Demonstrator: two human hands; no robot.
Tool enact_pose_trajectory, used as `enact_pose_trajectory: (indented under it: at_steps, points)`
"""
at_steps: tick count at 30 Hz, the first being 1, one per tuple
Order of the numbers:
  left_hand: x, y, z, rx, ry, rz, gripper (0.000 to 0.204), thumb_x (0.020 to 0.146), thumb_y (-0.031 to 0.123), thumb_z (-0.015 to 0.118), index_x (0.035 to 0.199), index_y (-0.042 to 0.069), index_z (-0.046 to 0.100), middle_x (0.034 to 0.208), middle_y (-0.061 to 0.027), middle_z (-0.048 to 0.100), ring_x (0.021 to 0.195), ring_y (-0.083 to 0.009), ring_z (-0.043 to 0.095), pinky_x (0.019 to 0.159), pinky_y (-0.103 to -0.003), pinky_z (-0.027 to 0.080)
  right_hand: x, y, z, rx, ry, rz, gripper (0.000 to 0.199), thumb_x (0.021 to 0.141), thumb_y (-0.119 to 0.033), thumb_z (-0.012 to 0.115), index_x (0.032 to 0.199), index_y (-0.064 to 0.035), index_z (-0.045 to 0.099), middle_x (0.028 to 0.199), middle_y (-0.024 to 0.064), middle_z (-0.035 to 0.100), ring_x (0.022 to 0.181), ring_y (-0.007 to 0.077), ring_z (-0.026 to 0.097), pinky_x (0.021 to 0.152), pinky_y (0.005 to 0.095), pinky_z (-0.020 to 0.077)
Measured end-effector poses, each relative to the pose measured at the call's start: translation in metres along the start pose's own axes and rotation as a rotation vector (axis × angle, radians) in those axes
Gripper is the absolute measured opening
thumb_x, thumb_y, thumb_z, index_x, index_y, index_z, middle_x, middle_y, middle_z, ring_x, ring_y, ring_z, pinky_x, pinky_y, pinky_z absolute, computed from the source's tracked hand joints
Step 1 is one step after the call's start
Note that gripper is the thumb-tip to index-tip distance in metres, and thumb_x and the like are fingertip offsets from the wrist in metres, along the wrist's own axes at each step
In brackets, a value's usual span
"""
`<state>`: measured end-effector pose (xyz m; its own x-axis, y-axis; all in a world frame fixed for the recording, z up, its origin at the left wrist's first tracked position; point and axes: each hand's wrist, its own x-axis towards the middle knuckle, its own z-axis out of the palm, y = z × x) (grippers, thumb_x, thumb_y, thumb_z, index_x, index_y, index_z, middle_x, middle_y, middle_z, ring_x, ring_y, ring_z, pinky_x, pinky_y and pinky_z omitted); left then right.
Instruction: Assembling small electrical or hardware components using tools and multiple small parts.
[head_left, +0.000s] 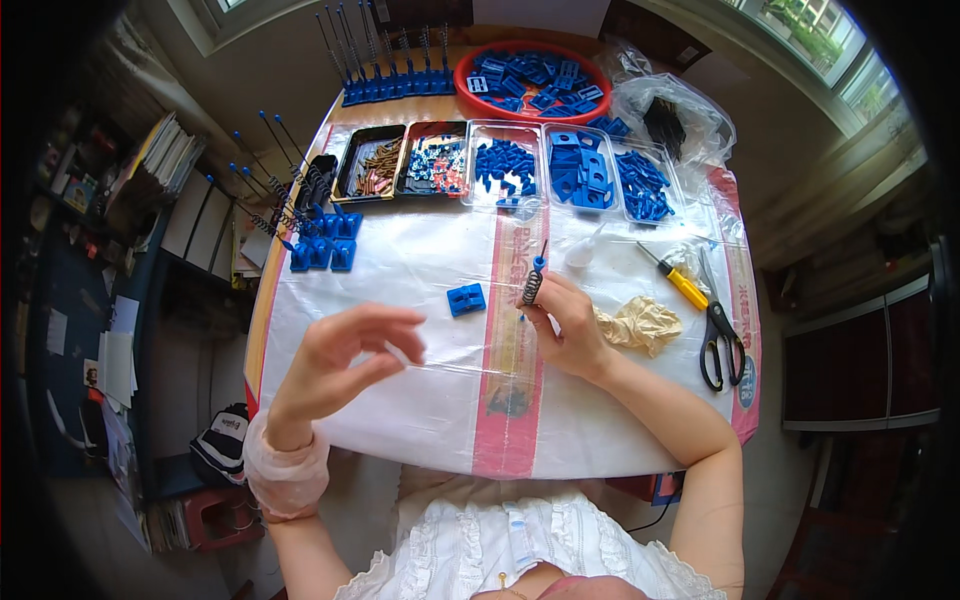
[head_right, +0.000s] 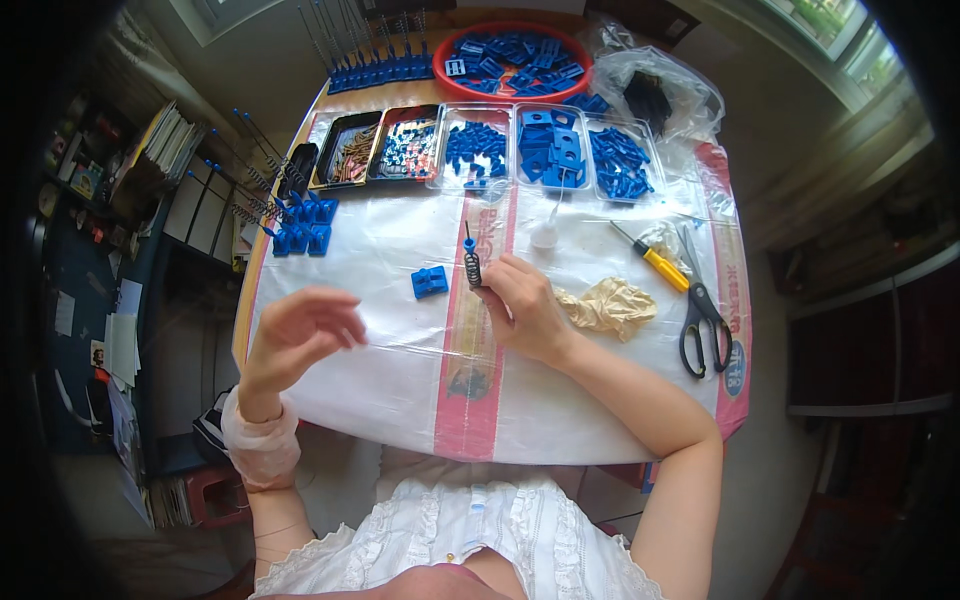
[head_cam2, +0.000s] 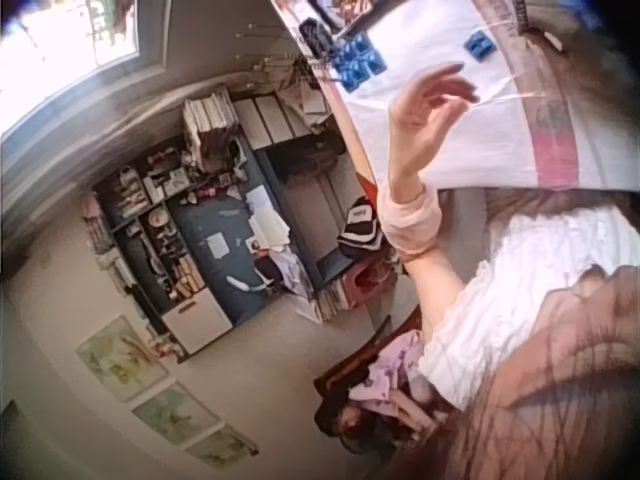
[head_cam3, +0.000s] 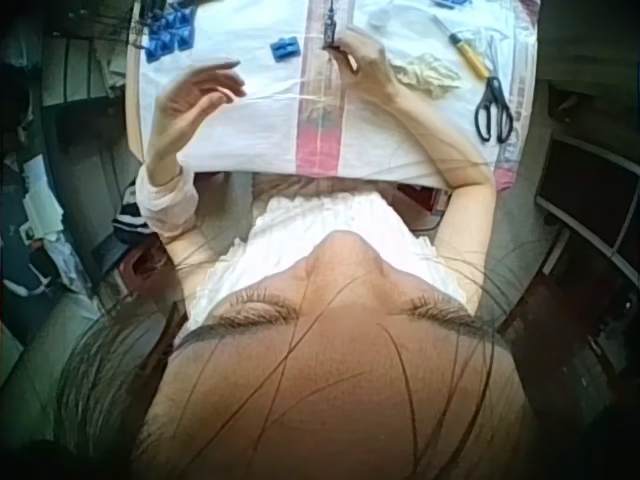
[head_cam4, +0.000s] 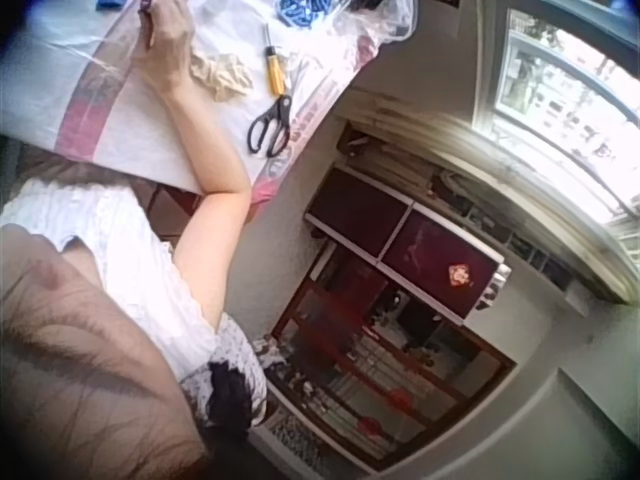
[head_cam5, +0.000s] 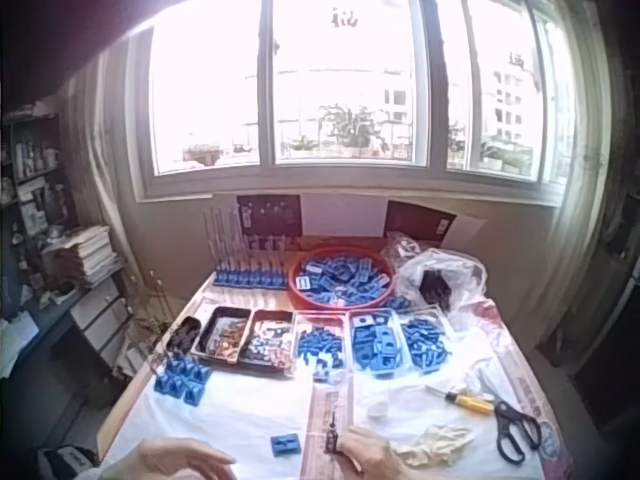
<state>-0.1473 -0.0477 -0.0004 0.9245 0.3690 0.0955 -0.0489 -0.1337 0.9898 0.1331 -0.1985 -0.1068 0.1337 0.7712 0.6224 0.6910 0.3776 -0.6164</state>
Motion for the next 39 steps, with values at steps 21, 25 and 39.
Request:
enact_pose_trajectory:
  at_steps: [21,25,39]
  points:
    - [-0.381,-0.268,0.097,-0.357,-0.374,-1.754,0.042,0.101,0.026,0.069,0.132,-0.001,0.060,0.103,-0.0082,0.074,0.079,-0.0146,0.076,0.058,-0.022,0.055,0.003,0.001,0.001,-0.013,-0.016,-0.062,0.019,0.082,0.014,0.068,0.093,0.0010,0.059,0.082,0.0151,0.060,0.076,0.0355,0.059,0.067,0.0445,0.0472]
    - [-0.341,-0.252,0.089,-0.130,-0.380,-1.607,0.042,0.100,0.027,0.069,0.130,-0.001,0.061,0.102,-0.0093,0.074,0.078,-0.0157,0.076,0.059,-0.024,0.056,0.003,0.000,0.001,-0.020,-0.025,-0.067,0.019,0.081,0.014,0.068,0.092,0.0010,0.058,0.083,0.0151,0.061,0.077,0.0354,0.060,0.067,0.0441,0.0477]
    - [-0.250,-0.175,0.060,0.065,-0.496,-1.352,0.041,0.096,0.027,0.071,0.123,-0.002,0.064,0.098,-0.0132,0.075,0.075,-0.0194,0.076,0.060,-0.028,0.057,0.003,0.002,-0.001,-0.039,-0.032,-0.080,0.022,0.079,0.014,0.068,0.094,0.0007,0.059,0.083,0.0149,0.060,0.077,0.0355,0.059,0.068,0.0440,0.0478]
